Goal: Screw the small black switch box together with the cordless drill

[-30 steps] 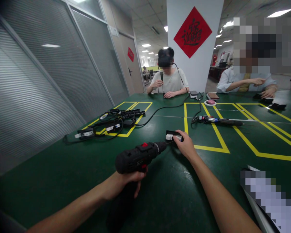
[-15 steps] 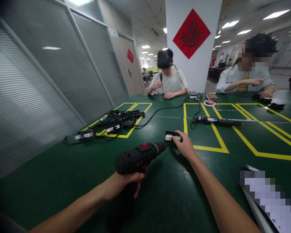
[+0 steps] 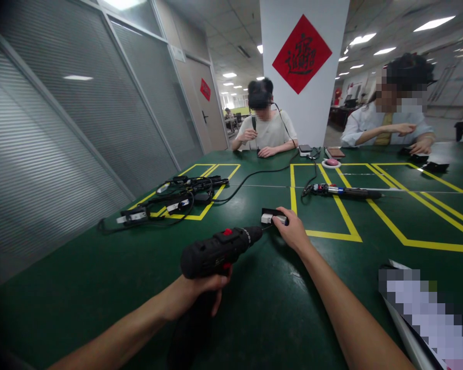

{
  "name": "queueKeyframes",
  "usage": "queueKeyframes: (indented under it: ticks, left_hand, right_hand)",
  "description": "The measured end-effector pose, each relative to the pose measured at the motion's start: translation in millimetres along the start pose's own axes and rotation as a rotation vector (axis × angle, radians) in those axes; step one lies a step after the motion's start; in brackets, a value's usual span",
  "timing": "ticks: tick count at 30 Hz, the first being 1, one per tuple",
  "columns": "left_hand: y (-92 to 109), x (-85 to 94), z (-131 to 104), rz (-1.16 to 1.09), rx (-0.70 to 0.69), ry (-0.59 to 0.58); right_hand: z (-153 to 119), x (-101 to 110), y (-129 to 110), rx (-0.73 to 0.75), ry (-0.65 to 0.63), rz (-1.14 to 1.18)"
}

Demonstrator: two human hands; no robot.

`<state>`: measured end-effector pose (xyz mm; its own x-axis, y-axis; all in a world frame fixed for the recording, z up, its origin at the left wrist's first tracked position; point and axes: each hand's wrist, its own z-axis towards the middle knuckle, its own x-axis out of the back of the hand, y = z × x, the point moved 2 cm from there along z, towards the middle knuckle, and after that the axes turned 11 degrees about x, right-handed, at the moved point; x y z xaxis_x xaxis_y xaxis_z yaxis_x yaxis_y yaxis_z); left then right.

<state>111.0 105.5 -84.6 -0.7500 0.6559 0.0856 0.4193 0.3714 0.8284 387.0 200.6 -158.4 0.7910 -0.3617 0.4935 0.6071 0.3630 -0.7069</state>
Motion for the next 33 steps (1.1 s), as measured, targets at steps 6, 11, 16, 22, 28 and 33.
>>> queueKeyframes:
  ticks: [6, 11, 16, 22, 28, 33]
  left_hand:
    - [0.5, -0.6, -1.1, -0.002, 0.000, 0.006]
    - [0.0, -1.3, -0.5, 0.014, 0.008, 0.003]
    - [-2.3, -0.5, 1.4, -0.012, -0.012, 0.005]
    - [-3.3, -0.6, 1.7, -0.012, -0.012, 0.009]
    - [-2.0, -0.2, 1.0, 0.006, -0.007, -0.006]
    - [-0.6, -1.1, 1.3, -0.019, -0.014, 0.000]
  right_hand:
    - [0.5, 0.7, -0.5, 0.007, -0.004, -0.005]
    - [0.3, 0.9, -0.4, 0.003, -0.009, -0.007]
    - [0.4, 0.7, -0.9, -0.017, -0.006, 0.001]
    - [0.1, 1.2, -2.9, -0.010, -0.006, 0.006]
    - [0.8, 0.9, -1.8, -0.005, -0.005, 0.009]
    - [0.9, 0.7, -0.9, 0.005, -0.001, 0.010]
